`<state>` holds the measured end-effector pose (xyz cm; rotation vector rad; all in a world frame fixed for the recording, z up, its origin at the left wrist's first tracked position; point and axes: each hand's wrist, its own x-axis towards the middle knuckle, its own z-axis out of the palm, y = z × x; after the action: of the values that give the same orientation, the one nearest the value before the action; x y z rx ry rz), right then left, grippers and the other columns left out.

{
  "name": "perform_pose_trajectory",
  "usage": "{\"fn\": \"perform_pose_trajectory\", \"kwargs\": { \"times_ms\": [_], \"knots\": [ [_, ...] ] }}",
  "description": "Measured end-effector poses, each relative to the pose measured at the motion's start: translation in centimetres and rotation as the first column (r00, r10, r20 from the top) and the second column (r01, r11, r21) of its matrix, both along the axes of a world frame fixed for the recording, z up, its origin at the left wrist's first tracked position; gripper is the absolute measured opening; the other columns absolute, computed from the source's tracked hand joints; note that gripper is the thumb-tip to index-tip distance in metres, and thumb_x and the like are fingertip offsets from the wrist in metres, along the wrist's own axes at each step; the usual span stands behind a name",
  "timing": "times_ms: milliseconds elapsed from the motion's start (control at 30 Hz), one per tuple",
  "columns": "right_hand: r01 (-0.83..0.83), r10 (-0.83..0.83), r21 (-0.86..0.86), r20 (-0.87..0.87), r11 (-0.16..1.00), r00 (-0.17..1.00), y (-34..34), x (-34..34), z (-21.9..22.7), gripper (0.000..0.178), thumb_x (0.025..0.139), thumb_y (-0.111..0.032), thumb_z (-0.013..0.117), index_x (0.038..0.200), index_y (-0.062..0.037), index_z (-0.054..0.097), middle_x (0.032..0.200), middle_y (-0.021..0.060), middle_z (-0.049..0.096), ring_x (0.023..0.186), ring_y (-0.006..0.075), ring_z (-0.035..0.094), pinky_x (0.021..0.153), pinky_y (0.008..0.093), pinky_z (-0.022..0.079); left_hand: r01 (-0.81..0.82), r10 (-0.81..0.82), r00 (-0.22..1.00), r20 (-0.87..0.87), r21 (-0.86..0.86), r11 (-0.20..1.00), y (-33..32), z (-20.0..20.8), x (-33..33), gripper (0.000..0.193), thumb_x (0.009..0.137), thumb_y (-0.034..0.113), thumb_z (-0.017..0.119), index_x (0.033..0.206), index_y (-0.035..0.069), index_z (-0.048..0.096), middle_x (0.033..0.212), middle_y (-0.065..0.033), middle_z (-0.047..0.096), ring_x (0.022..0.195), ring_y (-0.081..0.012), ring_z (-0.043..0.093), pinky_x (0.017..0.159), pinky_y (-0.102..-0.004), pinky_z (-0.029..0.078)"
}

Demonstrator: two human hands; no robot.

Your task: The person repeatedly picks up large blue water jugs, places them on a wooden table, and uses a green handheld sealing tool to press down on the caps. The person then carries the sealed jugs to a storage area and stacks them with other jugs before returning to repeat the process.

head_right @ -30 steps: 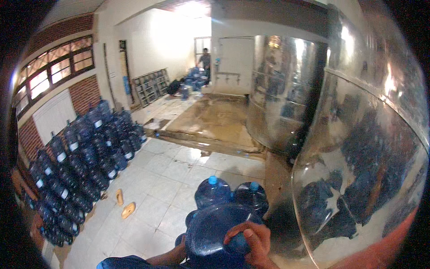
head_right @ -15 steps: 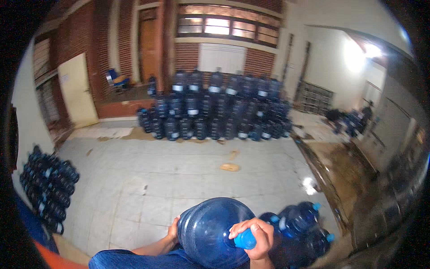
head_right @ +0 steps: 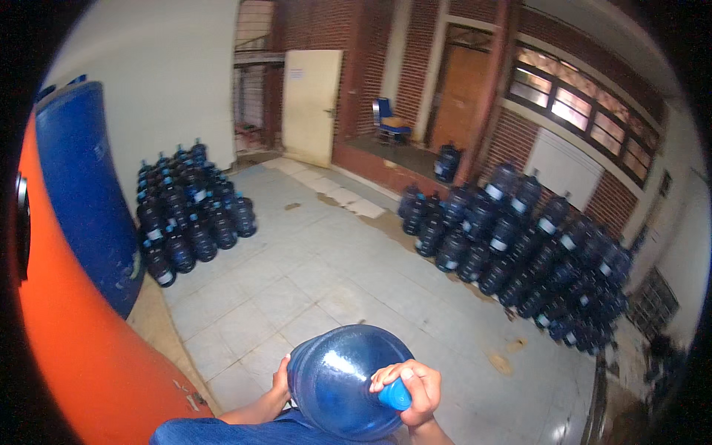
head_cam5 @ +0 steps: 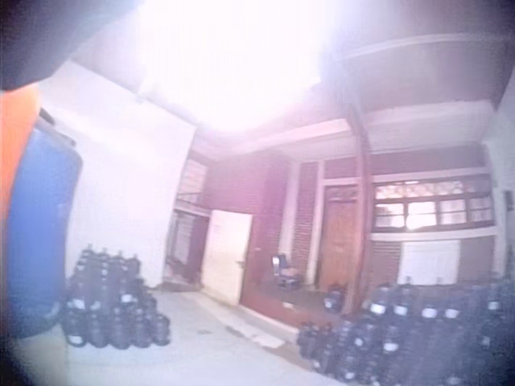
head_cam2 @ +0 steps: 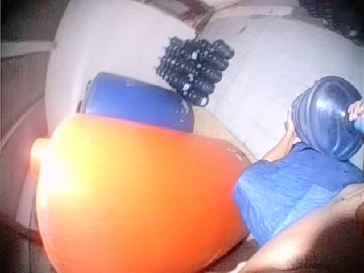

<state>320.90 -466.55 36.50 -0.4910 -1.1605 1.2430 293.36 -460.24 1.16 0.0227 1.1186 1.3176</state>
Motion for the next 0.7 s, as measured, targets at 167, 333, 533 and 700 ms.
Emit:
{"fn": "perform_pose_trajectory", "kwargs": {
  "times_ms": [167,333,533,700],
  "knots": [
    [-0.114,0.113,-0.017,-0.031,0.993,0.993,14.6,-5.6,-1.6,0.028,0.092,-0.015,0.045,0.078,0.0064,0.058,0.069,0.0239,0.062,0.062,0.0317,0.063,0.070,0.0453,0.053,-0.158,0.151,0.983,-0.106,-0.061,0.985,9.4,-1.6,-7.4,0.056,0.084,0.048,0.070,0.107,-0.003,0.069,0.098,-0.0121,0.070,0.084,-0.0222,0.067,0.076,-0.0371,0.056],
    [-0.163,0.158,-0.050,-0.086,0.985,0.984,31.0,-9.4,-5.0,0.031,0.093,-0.018,0.043,0.077,0.0049,0.057,0.066,0.0226,0.062,0.059,0.0321,0.062,0.068,0.0452,0.053,-0.241,0.210,0.952,-0.222,-0.122,0.963,21.3,0.7,-13.3,0.059,0.082,0.051,0.071,0.104,-0.004,0.069,0.098,-0.0146,0.069,0.083,-0.0247,0.067,0.073,-0.0415,0.057],
    [-0.413,0.404,-0.045,-0.134,0.909,0.905,53.8,-17.1,-4.2,0.032,0.093,-0.017,0.043,0.074,0.0043,0.056,0.066,0.0238,0.061,0.058,0.0324,0.061,0.068,0.0458,0.052,-0.465,0.405,0.858,-0.317,-0.146,0.873,34.9,1.8,-20.4,0.068,0.081,0.054,0.071,0.110,-0.006,0.065,0.105,-0.0177,0.067,0.085,-0.0280,0.067,0.078,-0.0421,0.056],
    [-0.622,0.617,-0.010,-0.116,0.783,0.779,69.3,-24.5,-2.5,0.032,0.092,-0.019,0.043,0.074,0.0050,0.056,0.068,0.0244,0.062,0.061,0.0328,0.061,0.070,0.0466,0.052,-0.612,0.574,0.779,-0.254,-0.105,0.784,45.6,4.6,-23.9,0.064,0.085,0.055,0.066,0.110,-0.003,0.068,0.104,-0.0155,0.068,0.091,-0.0248,0.066,0.083,-0.0401,0.054]
  ]
}}
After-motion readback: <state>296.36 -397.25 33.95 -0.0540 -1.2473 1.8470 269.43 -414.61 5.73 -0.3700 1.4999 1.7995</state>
